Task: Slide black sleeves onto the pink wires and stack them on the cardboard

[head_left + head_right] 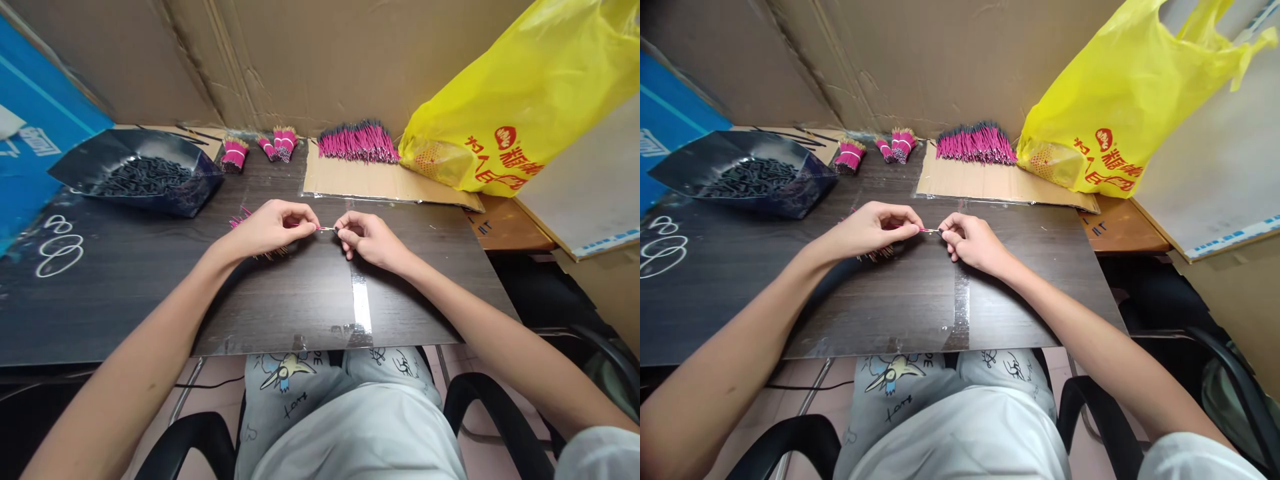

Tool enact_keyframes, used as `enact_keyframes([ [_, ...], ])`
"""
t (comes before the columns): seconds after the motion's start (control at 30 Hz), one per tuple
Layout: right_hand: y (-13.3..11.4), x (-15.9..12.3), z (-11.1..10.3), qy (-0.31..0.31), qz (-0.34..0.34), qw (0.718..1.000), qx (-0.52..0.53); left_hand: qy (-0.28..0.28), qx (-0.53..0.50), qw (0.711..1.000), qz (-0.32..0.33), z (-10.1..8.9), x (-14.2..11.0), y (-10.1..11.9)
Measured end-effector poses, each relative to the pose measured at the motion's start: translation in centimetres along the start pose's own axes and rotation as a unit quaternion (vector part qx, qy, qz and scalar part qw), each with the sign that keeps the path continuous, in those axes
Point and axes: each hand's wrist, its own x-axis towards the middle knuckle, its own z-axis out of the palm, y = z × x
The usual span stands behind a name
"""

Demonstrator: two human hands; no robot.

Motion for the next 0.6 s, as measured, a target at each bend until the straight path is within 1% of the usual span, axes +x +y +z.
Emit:
enact_keyframes([
  [0.13, 0.17, 0.03, 0.02, -0.005, -0.005, 1.000, 0.013, 0.007, 0.013, 1.000, 0.001, -0.02, 0.05, -0.32],
  [0.23, 0.29, -0.02, 0.10, 0.000, -0.013, 0.999, 0.044, 0.014, 0.016, 1.000, 0.007, 0.04, 0.07, -0.28],
  [0.33, 0.39, -0.11, 0.18, 0.004, -0.032, 0.997, 0.066, 0.003, 0.013, 1.000, 0.004, 0.17, 0.09, -0.25],
  [0.47, 0.55, -0.20, 0.17, -0.015, -0.047, 0.997, 0.067, -0.010, 0.005, 1.000, -0.003, 0.30, 0.13, -0.32],
  [0.6, 0.68, -0.19, 0.10, -0.026, -0.053, 0.995, 0.079, -0.005, 0.000, 1.000, -0.003, 0.31, 0.16, -0.20],
])
